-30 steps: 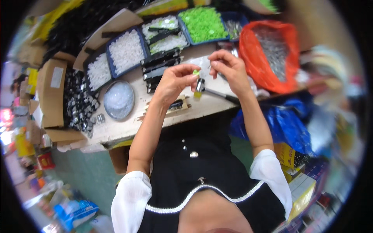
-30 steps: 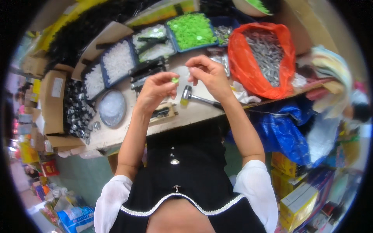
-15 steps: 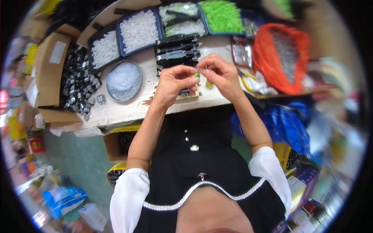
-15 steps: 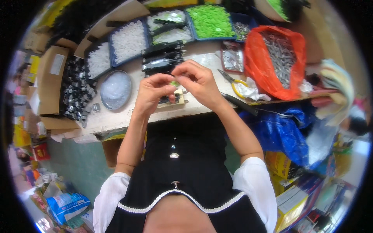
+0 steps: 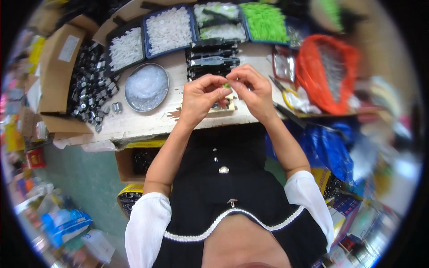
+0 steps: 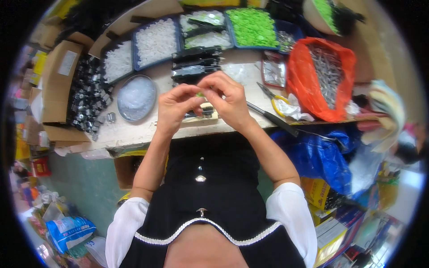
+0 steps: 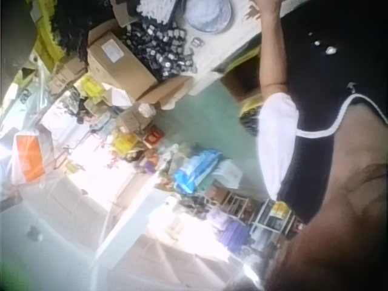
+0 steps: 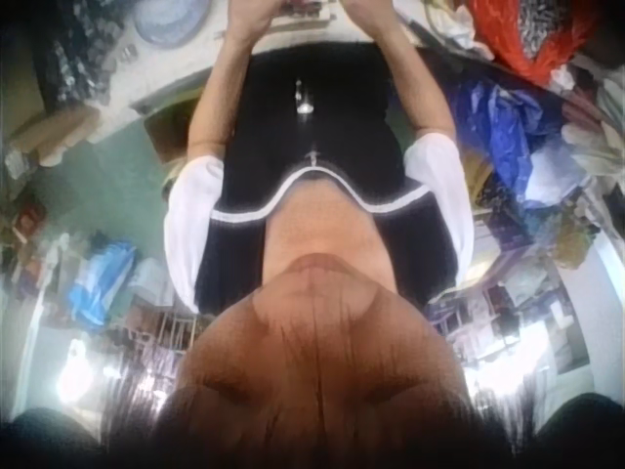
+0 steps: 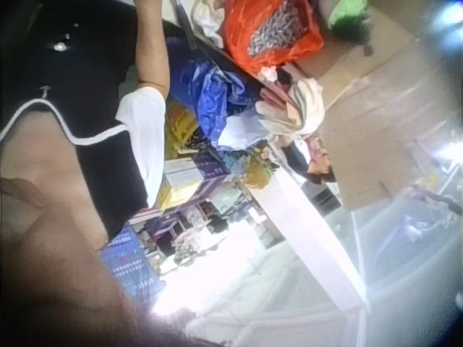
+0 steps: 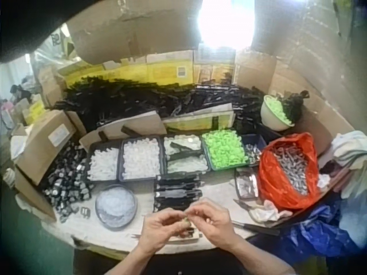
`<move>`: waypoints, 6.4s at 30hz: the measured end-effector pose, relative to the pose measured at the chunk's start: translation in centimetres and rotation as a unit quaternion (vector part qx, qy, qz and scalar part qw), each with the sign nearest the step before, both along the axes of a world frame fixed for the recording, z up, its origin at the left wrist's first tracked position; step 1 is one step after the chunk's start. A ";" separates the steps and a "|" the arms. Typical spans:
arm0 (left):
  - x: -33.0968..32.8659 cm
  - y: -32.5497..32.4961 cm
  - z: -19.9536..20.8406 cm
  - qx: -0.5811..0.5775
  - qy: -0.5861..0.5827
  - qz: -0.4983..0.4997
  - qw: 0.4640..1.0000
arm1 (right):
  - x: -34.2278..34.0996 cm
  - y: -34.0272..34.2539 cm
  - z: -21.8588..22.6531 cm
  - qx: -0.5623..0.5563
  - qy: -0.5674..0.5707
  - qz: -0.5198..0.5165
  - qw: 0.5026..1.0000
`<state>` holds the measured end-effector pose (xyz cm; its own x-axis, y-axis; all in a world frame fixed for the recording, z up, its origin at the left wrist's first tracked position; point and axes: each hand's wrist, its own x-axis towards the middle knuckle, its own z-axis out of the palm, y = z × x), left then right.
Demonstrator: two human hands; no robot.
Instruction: The person assembles small lock mechanisms at a cluttered workbench. They pick up metal cylinders and small components, insert them into a wooden jig, and use a hammer to secure the parts. The person repeatedly handles the components and the hammer, stacking the finished locks on the table.
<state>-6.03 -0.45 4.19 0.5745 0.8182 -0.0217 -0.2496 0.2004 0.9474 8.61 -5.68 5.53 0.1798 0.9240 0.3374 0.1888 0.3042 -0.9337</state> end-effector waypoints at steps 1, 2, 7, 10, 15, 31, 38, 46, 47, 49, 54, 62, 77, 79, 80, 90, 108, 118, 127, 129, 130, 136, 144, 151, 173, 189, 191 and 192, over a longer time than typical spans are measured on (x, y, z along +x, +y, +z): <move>0.1 0.0 -0.4 0.081 0.030 0.026 0.996 | -0.3 -0.1 -0.2 -0.032 0.070 0.002 0.997; 0.2 0.0 -1.0 0.161 0.059 0.051 0.984 | -0.4 -0.1 -0.5 -0.063 0.139 0.004 0.988; 0.0 -0.6 -1.5 0.197 0.060 0.080 0.975 | -0.3 0.0 -1.5 -0.183 0.366 0.059 0.910; -0.7 -0.6 -1.0 0.136 -0.015 0.040 0.990 | -0.2 0.0 -1.8 -0.208 0.409 0.081 0.885; -1.8 -0.4 -1.9 0.141 -0.026 0.013 0.990 | -0.6 -0.2 -2.0 -0.202 0.333 0.049 0.920; -1.8 -1.0 -5.4 0.021 -0.094 0.077 0.992 | -2.0 -1.3 -2.0 0.029 -0.177 -0.028 0.983; -4.1 -0.4 -4.4 0.299 0.128 0.176 0.929 | -1.5 -0.8 -3.6 0.057 -0.310 0.013 0.949; -5.3 -1.3 -7.1 0.422 0.296 0.157 0.843 | -1.9 0.3 -5.4 0.027 -0.444 0.077 0.892; -5.3 -1.4 -7.2 0.423 0.304 0.150 0.840 | -2.0 0.5 -5.4 0.018 -0.449 0.088 0.889; -5.1 -1.4 -7.7 0.420 0.294 0.158 0.844 | -2.3 0.8 -5.5 0.006 -0.458 0.107 0.883; -5.0 -1.4 -8.0 0.418 0.283 0.163 0.848 | -2.6 1.4 -5.0 -0.013 -0.490 0.142 0.860; -4.9 -1.2 -8.3 0.409 0.276 0.153 0.856 | -4.4 1.4 -4.1 -0.038 -0.559 0.155 0.814; -4.1 -1.3 -7.3 0.383 0.366 0.152 0.834 | 6.6 -0.3 -0.5 -0.039 -0.414 -0.030 0.909; -4.2 -1.2 -7.3 0.392 0.366 0.143 0.832 | 9.2 -1.2 0.4 -0.058 -0.392 -0.086 0.914; -4.3 -1.3 -7.3 0.396 0.367 0.141 0.830 | 10.9 -1.5 1.0 -0.070 -0.377 -0.116 0.916; -5.8 1.3 -7.2 0.470 0.309 0.146 0.814 | 34.0 -8.2 -0.1 -0.283 -0.619 -0.368 0.634; -15.1 24.2 -5.8 0.380 0.553 0.311 0.673 | 31.4 -4.1 -1.5 -0.298 -0.552 -0.331 0.705; -17.2 21.9 -2.3 0.050 0.113 0.309 0.943 | 35.8 -6.7 -4.2 -0.205 -0.472 -0.376 0.770; -17.7 22.8 -3.1 -0.078 -0.093 0.247 0.962 | 34.5 -7.8 -4.2 -0.188 -0.483 -0.393 0.759; -17.2 23.0 -3.1 -0.100 -0.118 0.257 0.954 | 34.3 -7.9 -4.1 -0.189 -0.486 -0.397 0.755; -16.7 22.9 -3.0 -0.107 -0.115 0.269 0.950 | 34.5 -8.0 -4.3 -0.188 -0.484 -0.397 0.757; -16.7 23.4 -3.7 -0.087 -0.082 0.220 0.968 | 34.4 -7.9 -4.4 -0.200 -0.487 -0.390 0.755; -14.3 24.2 -3.8 0.094 0.136 0.384 0.908 | 34.9 -8.0 -4.9 -0.198 -0.485 -0.382 0.762; -12.6 24.5 -3.8 0.238 0.536 0.367 0.722 | 34.3 -8.2 -4.5 -0.187 -0.511 -0.379 0.749; -15.1 21.2 -1.5 0.022 -0.075 0.301 0.950 | 33.2 -8.1 -4.2 -0.129 -0.455 -0.404 0.783; -17.7 3.9 -6.3 0.382 0.444 0.284 0.759 | 17.6 -5.7 2.7 0.031 -0.365 -0.423 0.829; -17.2 3.8 -6.6 0.428 0.475 0.279 0.716 | 16.0 -4.7 2.2 0.017 -0.434 -0.374 0.819; -16.9 4.0 -6.5 0.437 0.485 0.274 0.706 | 15.6 -4.4 2.1 0.029 -0.452 -0.345 0.822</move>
